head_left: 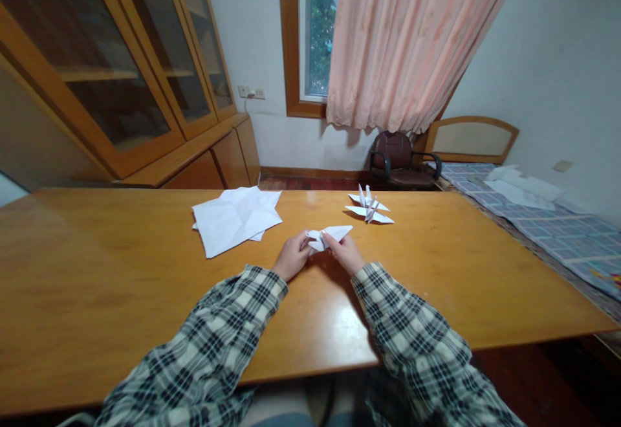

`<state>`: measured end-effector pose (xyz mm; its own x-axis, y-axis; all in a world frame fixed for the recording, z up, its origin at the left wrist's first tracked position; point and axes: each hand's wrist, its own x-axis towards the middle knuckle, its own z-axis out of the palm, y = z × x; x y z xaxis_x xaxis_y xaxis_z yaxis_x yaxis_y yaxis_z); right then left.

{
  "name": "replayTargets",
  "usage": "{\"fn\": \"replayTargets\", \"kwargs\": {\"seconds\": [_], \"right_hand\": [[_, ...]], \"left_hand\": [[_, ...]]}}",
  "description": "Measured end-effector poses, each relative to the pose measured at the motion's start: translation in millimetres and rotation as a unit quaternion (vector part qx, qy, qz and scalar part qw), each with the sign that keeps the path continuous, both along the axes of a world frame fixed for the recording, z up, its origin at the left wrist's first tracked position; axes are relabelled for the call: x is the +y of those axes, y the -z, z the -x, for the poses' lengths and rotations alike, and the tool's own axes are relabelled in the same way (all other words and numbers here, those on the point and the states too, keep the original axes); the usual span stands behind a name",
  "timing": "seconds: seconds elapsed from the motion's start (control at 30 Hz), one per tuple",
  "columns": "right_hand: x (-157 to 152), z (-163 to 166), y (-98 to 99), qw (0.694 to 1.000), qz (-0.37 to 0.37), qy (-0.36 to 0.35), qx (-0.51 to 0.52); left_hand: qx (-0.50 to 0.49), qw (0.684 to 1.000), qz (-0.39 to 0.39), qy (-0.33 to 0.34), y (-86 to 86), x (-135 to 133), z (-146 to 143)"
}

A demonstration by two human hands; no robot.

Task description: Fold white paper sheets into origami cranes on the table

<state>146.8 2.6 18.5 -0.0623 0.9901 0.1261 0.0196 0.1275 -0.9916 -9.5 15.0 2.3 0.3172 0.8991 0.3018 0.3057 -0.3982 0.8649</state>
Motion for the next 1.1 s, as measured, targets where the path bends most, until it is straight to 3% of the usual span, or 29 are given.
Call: {"fn": "replayTargets", "kwargs": {"seconds": [0.1, 0.23, 0.57, 1.1], "right_hand": [[0.3, -0.4, 3.7, 0.997, -0.054, -0.003, -0.051], [2.9, -2.5, 8.5, 0.994, -0.064, 0.022, -0.081], [4.9, -4.9, 9.5, 0.997, -0.024, 0.058, -0.048], [7.0, -7.3, 6.9, 0.996, -0.010, 0.085, -0.022]], "left_hand": [[0.020, 1.000, -0.012, -0.007, 0.7, 1.5, 0.6], [0.035, 0.999, -0.016, -0.016, -0.2, 1.7, -0.1], [0.024, 0.999, -0.032, 0.015, -4.1, 0.2, -3.2], [-0.016, 0.996, 0.046, 0.075, -13.5, -2.8, -3.7]]}}
